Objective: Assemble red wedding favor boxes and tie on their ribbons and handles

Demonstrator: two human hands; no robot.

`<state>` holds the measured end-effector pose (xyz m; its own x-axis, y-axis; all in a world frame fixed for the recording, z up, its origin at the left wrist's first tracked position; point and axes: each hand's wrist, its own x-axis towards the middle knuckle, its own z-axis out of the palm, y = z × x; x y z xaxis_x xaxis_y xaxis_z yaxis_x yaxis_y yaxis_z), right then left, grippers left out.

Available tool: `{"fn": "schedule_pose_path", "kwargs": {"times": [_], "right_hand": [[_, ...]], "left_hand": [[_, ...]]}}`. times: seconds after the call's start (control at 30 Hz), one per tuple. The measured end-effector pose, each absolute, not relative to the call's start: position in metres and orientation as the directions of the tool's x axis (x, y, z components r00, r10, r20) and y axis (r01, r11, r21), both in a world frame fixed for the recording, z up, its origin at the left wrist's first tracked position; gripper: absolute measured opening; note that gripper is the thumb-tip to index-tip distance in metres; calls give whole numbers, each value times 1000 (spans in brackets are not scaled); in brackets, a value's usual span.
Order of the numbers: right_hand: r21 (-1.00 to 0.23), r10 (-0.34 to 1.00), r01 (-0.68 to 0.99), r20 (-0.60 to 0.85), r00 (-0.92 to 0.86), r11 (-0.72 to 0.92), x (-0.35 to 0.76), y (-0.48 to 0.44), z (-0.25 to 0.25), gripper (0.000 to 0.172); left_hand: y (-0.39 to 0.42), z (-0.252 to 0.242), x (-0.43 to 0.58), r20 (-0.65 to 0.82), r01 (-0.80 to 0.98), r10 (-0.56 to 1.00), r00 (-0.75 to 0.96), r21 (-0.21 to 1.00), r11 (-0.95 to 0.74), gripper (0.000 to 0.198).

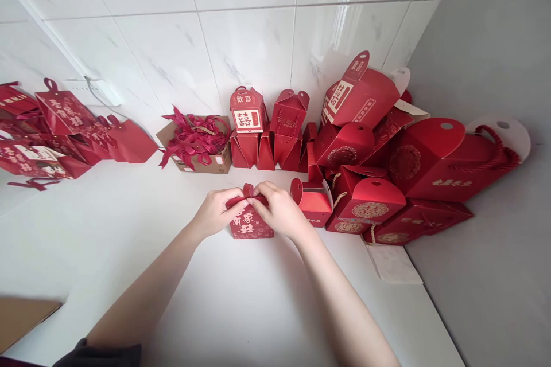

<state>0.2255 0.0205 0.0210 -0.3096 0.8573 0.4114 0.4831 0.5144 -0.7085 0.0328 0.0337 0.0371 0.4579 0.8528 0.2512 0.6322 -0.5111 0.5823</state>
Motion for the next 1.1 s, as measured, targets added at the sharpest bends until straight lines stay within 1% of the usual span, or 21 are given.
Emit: {"fn": "schedule_pose_path", "kwargs": {"times": [0.27,0.43,0.53,0.7,0.77,0.87,0.97,1.1], "right_hand": [[-714,837,441,423,-347,544,228,21,22,8],[-718,831,424,432,-351,552,228,25,17,9],[-703,828,440,438,-351,558,227,26,15,10],[-645,816,500,450,-362,578,226,25,16,9],[-653,820,496,440,-366,572,227,24,18,11],[-707,840,461,392,-375,536,231,23,22,17],[-746,855,441,342,-389,500,235,22,25,21],[-736,872,469,382,-307,488,237,20,28,20]], "left_hand": [[35,37,31,252,631,848,466,577,-519,23],[37,36,30,253,614,846,470,594,-519,24],[39,35,29,261,595,837,481,604,-530,24],[40,35,29,245,592,836,491,610,-527,25],[40,38,27,225,594,836,500,613,-520,26],[41,45,20,152,586,841,519,653,-479,25],[45,47,9,6,579,837,547,719,-383,23],[48,27,0,-216,588,800,560,784,-200,28]]}}
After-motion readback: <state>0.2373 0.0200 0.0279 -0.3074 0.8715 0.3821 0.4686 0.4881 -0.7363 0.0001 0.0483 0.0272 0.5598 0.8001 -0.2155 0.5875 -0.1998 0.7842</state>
